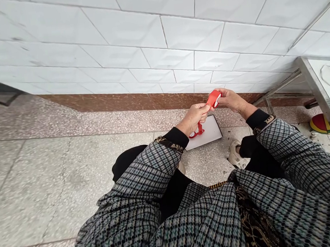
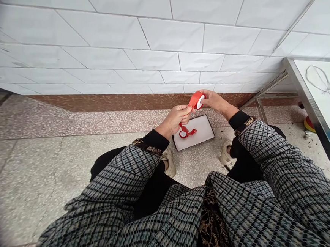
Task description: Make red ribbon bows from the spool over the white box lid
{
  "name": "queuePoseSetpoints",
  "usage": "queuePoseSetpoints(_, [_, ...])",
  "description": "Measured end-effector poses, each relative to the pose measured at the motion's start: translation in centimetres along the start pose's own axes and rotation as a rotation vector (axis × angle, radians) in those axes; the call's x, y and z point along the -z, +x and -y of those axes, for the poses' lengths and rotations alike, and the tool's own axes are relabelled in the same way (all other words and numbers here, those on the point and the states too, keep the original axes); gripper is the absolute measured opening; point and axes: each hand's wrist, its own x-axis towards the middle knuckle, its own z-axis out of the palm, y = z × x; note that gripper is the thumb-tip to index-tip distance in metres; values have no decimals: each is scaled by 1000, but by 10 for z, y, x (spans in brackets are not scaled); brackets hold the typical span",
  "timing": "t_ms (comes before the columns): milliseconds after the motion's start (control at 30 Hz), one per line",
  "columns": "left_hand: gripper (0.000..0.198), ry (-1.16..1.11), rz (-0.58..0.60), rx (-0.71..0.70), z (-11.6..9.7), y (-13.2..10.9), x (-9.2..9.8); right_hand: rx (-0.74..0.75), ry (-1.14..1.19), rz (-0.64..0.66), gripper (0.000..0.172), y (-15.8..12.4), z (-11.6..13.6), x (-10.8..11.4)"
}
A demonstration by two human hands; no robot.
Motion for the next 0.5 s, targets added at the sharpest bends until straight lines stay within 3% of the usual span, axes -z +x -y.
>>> queuePoseSetpoints(233, [38,-3,-2,33,-1,0,1,-27,39,29,40,-7,3,-7])
queuePoseSetpoints(500, [43,-11,-25,53,-1,-5,-4,-40,96,-60,44,-2,-1,-5])
